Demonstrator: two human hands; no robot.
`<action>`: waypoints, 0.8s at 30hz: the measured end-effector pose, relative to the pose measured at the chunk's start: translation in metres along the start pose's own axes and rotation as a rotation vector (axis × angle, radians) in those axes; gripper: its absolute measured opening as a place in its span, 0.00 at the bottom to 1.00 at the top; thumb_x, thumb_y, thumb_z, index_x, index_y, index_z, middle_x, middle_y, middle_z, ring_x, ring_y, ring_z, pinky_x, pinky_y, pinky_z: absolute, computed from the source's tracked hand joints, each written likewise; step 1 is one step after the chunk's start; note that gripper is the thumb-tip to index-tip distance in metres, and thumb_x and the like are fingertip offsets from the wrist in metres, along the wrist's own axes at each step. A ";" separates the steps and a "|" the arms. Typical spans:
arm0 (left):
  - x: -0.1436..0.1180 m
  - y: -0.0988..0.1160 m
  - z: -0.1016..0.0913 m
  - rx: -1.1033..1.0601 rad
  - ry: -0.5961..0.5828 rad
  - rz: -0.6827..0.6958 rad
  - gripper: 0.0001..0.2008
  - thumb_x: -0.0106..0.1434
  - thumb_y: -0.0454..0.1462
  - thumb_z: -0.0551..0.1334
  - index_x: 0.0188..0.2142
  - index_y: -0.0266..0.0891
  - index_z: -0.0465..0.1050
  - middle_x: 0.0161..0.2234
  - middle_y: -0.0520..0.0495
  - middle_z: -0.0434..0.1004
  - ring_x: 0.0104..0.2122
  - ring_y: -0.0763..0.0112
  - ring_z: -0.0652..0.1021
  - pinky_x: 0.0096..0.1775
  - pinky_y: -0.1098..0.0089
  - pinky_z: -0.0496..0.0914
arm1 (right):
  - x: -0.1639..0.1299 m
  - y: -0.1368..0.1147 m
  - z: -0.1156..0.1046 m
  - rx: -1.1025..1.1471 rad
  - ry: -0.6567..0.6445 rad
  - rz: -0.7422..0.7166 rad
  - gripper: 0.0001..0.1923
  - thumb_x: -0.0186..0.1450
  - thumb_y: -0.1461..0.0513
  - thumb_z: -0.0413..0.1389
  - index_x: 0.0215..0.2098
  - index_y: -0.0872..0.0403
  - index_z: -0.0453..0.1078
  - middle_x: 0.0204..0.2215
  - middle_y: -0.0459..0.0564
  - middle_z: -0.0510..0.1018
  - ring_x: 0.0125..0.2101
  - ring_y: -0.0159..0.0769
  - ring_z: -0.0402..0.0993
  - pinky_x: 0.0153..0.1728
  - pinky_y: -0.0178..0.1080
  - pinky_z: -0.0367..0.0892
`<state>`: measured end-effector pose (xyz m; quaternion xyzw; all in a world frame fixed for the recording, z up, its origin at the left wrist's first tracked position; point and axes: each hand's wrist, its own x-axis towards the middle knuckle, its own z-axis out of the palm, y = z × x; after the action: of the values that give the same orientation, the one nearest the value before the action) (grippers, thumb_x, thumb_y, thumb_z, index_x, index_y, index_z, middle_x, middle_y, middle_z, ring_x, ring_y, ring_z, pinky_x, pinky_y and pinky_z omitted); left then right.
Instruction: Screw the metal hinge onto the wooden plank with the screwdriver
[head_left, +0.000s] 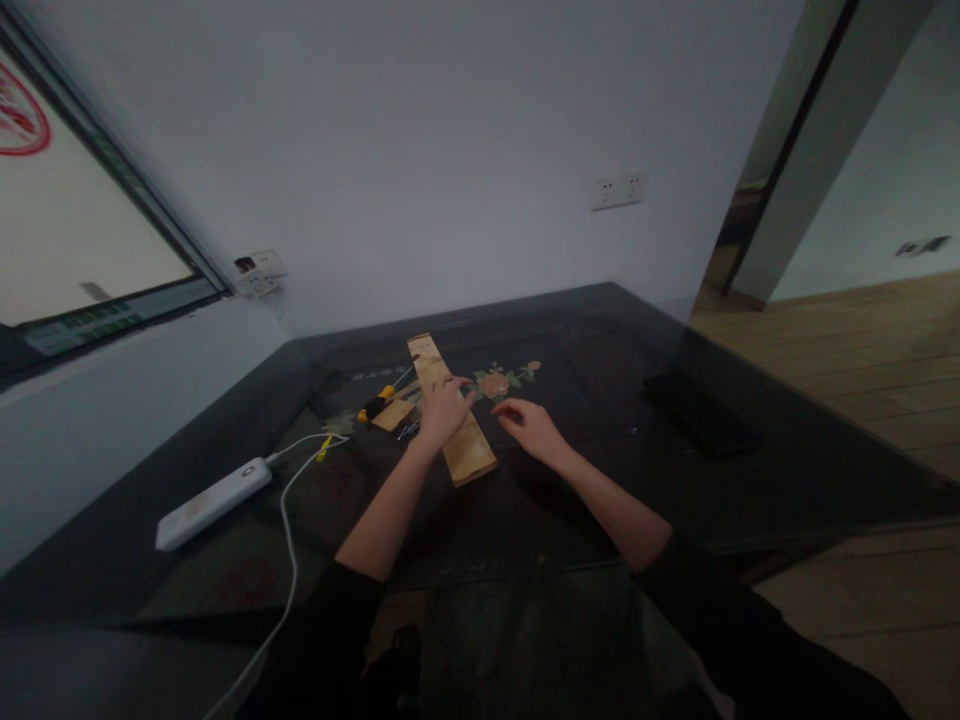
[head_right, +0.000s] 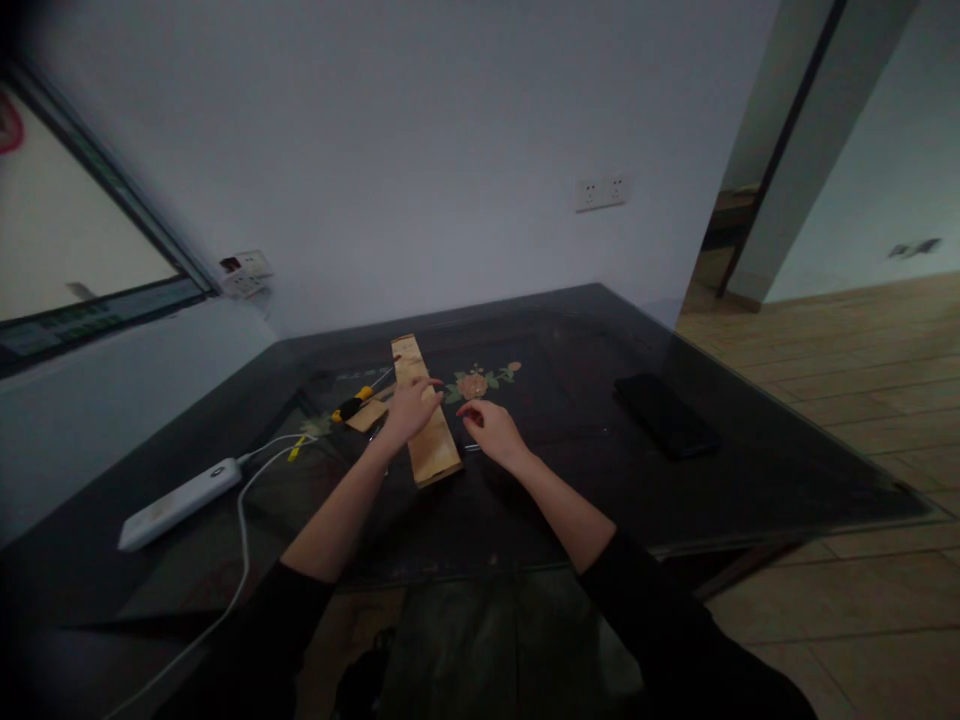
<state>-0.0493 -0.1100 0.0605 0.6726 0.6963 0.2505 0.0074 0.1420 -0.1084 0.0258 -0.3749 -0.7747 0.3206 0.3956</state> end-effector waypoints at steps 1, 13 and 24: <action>-0.008 0.005 0.009 0.046 -0.058 -0.062 0.18 0.66 0.44 0.59 0.53 0.43 0.74 0.59 0.39 0.70 0.61 0.49 0.65 0.60 0.46 0.61 | 0.000 0.001 0.001 0.001 -0.001 -0.006 0.11 0.63 0.67 0.53 0.40 0.56 0.77 0.34 0.50 0.80 0.34 0.34 0.73 0.38 0.36 0.65; -0.034 0.009 0.025 0.121 -0.209 -0.165 0.25 0.61 0.39 0.57 0.59 0.48 0.69 0.66 0.41 0.60 0.66 0.48 0.57 0.57 0.41 0.63 | -0.003 -0.001 0.002 0.000 -0.033 0.004 0.10 0.62 0.67 0.54 0.38 0.54 0.76 0.35 0.49 0.80 0.34 0.33 0.73 0.39 0.36 0.66; -0.040 -0.001 0.027 0.061 -0.144 -0.079 0.28 0.57 0.36 0.60 0.58 0.50 0.70 0.66 0.44 0.61 0.65 0.46 0.59 0.56 0.42 0.64 | -0.004 -0.002 0.001 -0.035 -0.049 0.011 0.09 0.63 0.66 0.54 0.38 0.54 0.77 0.32 0.48 0.79 0.31 0.32 0.71 0.37 0.35 0.64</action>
<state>-0.0366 -0.1386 0.0230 0.6607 0.7274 0.1794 0.0468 0.1422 -0.1127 0.0262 -0.3779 -0.7876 0.3184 0.3681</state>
